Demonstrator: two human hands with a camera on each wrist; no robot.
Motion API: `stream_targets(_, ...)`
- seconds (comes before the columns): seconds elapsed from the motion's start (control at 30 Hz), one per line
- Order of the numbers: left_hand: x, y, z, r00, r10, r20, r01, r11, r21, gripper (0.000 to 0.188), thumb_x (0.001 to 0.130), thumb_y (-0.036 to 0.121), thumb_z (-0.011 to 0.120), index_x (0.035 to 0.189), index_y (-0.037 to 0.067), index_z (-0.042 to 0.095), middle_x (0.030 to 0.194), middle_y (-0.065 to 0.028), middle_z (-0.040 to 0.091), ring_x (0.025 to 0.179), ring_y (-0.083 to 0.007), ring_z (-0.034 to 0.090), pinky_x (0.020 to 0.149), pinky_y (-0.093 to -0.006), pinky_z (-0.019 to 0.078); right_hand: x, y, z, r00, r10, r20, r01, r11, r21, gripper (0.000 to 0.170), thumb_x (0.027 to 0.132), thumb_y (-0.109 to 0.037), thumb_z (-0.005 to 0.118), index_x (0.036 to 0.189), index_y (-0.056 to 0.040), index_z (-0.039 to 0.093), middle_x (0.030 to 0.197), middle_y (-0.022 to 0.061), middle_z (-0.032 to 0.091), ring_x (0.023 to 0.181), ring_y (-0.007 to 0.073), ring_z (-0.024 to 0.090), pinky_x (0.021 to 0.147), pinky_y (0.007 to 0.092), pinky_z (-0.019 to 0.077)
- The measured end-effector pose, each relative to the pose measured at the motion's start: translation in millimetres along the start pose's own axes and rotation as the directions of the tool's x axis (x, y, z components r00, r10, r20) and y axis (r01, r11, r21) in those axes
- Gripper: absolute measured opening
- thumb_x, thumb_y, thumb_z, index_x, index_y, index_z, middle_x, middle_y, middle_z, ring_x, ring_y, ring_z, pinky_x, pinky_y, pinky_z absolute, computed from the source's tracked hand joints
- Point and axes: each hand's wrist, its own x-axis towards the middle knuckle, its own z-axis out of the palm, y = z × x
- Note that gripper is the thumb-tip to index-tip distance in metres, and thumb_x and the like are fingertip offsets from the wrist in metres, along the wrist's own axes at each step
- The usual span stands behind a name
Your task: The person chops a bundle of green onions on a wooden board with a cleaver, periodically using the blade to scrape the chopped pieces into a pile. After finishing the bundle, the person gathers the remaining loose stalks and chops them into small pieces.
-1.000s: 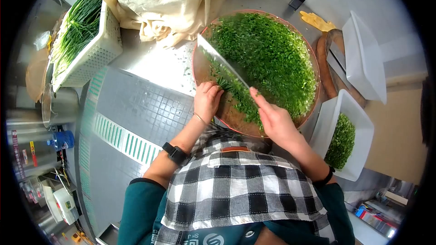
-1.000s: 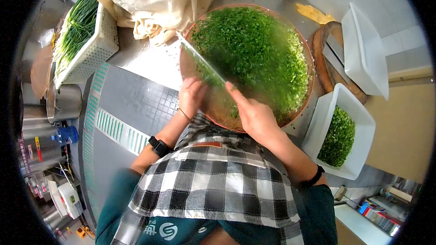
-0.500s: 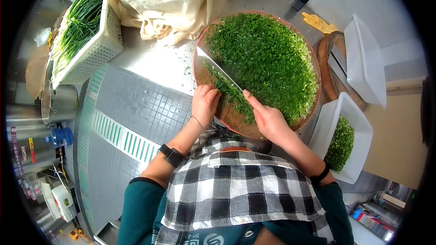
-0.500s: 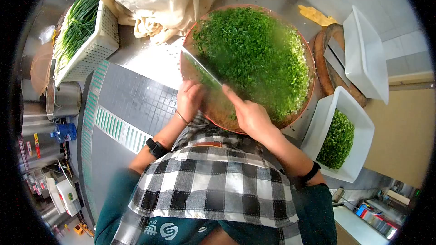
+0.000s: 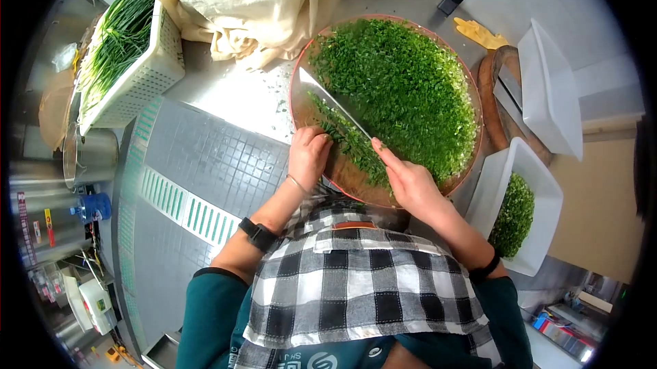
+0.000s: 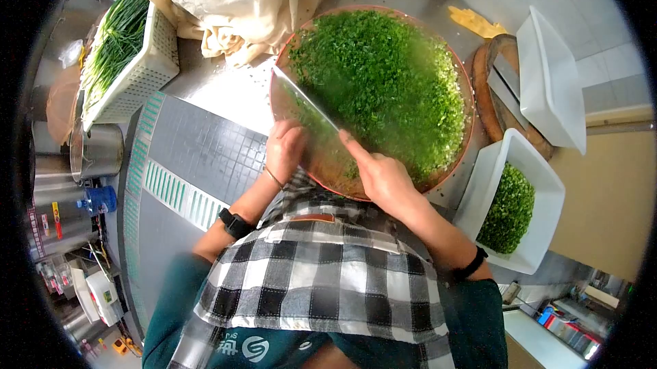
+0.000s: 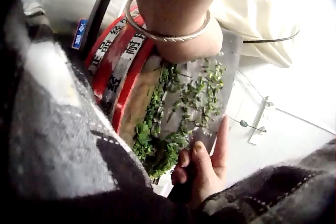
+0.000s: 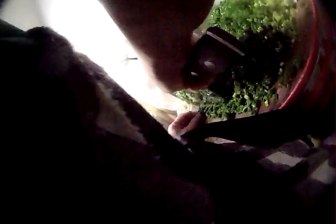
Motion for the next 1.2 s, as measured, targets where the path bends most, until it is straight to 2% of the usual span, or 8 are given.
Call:
stream_targets(0.13, -1.9, 11.6, -7.2, 0.992, -0.099, -0.083, 0.106, 0.991, 0.080, 0.018, 0.069, 0.005, 0.069, 0.084, 0.005, 0.059, 0.091, -0.0094, 0.058, 0.084, -0.0304, 0.054, 0.072, -0.0393, 0.0440, -9.0, -13.5, -10.9, 1.000, 0.018, 0.017, -0.017, 0.999, -0.044, 0.059, 0.087, -0.007, 0.049, 0.142, -0.0231, 0.033, 0.070, 0.0229, 0.058, 0.060, 0.0397, 0.057, 0.056, 0.0484, 0.0453)
stream_targets(0.2, -9.2, 3.4, -4.4, 0.996, -0.085, 0.009, 0.084, 0.995, 0.054, 0.019, 0.069, 0.005, 0.069, 0.085, 0.005, 0.059, 0.092, -0.0095, 0.058, 0.085, -0.0309, 0.054, 0.072, -0.0398, 0.0436, -6.6, -10.1, -1.0, 0.984, 0.057, 0.169, -0.039, 0.993, -0.107, 0.056, 0.086, 0.002, 0.050, 0.139, -0.0109, 0.039, 0.073, 0.0217, 0.057, 0.062, 0.0376, 0.056, 0.058, 0.0424, 0.0450)
stream_targets(0.33, -12.9, -1.3, -1.2, 0.995, -0.092, 0.034, 0.091, 0.995, 0.030, 0.019, 0.069, 0.005, 0.069, 0.085, 0.005, 0.059, 0.092, -0.0098, 0.058, 0.085, -0.0311, 0.054, 0.073, -0.0400, 0.0433, -2.1, 0.8, -1.6, 0.995, 0.015, 0.099, -0.015, 1.000, -0.008, 0.057, 0.086, 0.001, 0.050, 0.139, -0.0150, 0.038, 0.073, 0.0215, 0.057, 0.064, 0.0390, 0.057, 0.059, 0.0434, 0.0456)
stream_targets(0.57, -15.7, 5.9, -9.8, 0.987, -0.159, -0.020, 0.160, 0.987, 0.034, 0.016, 0.070, 0.001, 0.066, 0.085, 0.004, 0.061, 0.092, -0.0115, 0.060, 0.086, -0.0323, 0.055, 0.075, -0.0401, 0.0449, -9.0, -16.6, -4.8, 0.978, 0.048, 0.201, -0.019, 0.989, -0.145, 0.059, 0.086, 0.000, 0.051, 0.140, -0.0181, 0.038, 0.067, 0.0203, 0.055, 0.058, 0.0356, 0.057, 0.056, 0.0420, 0.0469)
stream_targets(0.83, -15.9, 11.7, -20.9, 0.991, -0.132, -0.027, 0.133, 0.991, 0.026, 0.016, 0.071, 0.004, 0.068, 0.085, 0.004, 0.060, 0.090, -0.0107, 0.059, 0.084, -0.0323, 0.054, 0.075, -0.0403, 0.0437, -8.6, -24.2, -17.4, 0.994, 0.030, 0.109, -0.020, 0.996, -0.089, 0.057, 0.087, -0.002, 0.051, 0.140, -0.0194, 0.038, 0.066, 0.0190, 0.053, 0.057, 0.0342, 0.055, 0.056, 0.0414, 0.0468)
stream_targets(0.9, -17.9, 17.1, -25.1, 0.960, -0.261, -0.101, 0.273, 0.953, 0.129, 0.014, 0.072, 0.006, 0.070, 0.083, 0.005, 0.062, 0.084, -0.0100, 0.058, 0.079, -0.0316, 0.054, 0.072, -0.0398, 0.0432, -9.3, -25.7, -13.0, 0.992, 0.005, 0.125, 0.010, 0.993, -0.118, 0.059, 0.087, -0.002, 0.051, 0.141, -0.0209, 0.036, 0.066, 0.0188, 0.054, 0.057, 0.0347, 0.056, 0.056, 0.0418, 0.0469)
stream_targets(1.07, -31.8, 4.7, -20.1, 0.949, -0.310, -0.059, 0.316, 0.936, 0.155, 0.010, 0.073, 0.010, 0.071, 0.078, 0.006, 0.064, 0.075, -0.0102, 0.055, 0.073, -0.0295, 0.052, 0.065, -0.0388, 0.0417, -1.1, -17.0, 0.0, 0.974, 0.042, 0.222, -0.010, 0.989, -0.147, 0.061, 0.087, -0.004, 0.050, 0.142, -0.0233, 0.034, 0.069, 0.0195, 0.057, 0.058, 0.0359, 0.058, 0.055, 0.0437, 0.0468)
stream_targets(1.2, -27.4, 6.3, -19.8, 0.951, -0.305, -0.048, 0.309, 0.938, 0.155, 0.010, 0.071, 0.011, 0.071, 0.075, 0.007, 0.062, 0.074, -0.0089, 0.054, 0.072, -0.0296, 0.052, 0.063, -0.0402, 0.0402, -4.3, -22.0, -7.3, 0.996, -0.020, 0.089, 0.030, 0.993, -0.113, 0.059, 0.087, -0.003, 0.050, 0.141, -0.0217, 0.036, 0.066, 0.0201, 0.056, 0.057, 0.0366, 0.057, 0.055, 0.0440, 0.0465)
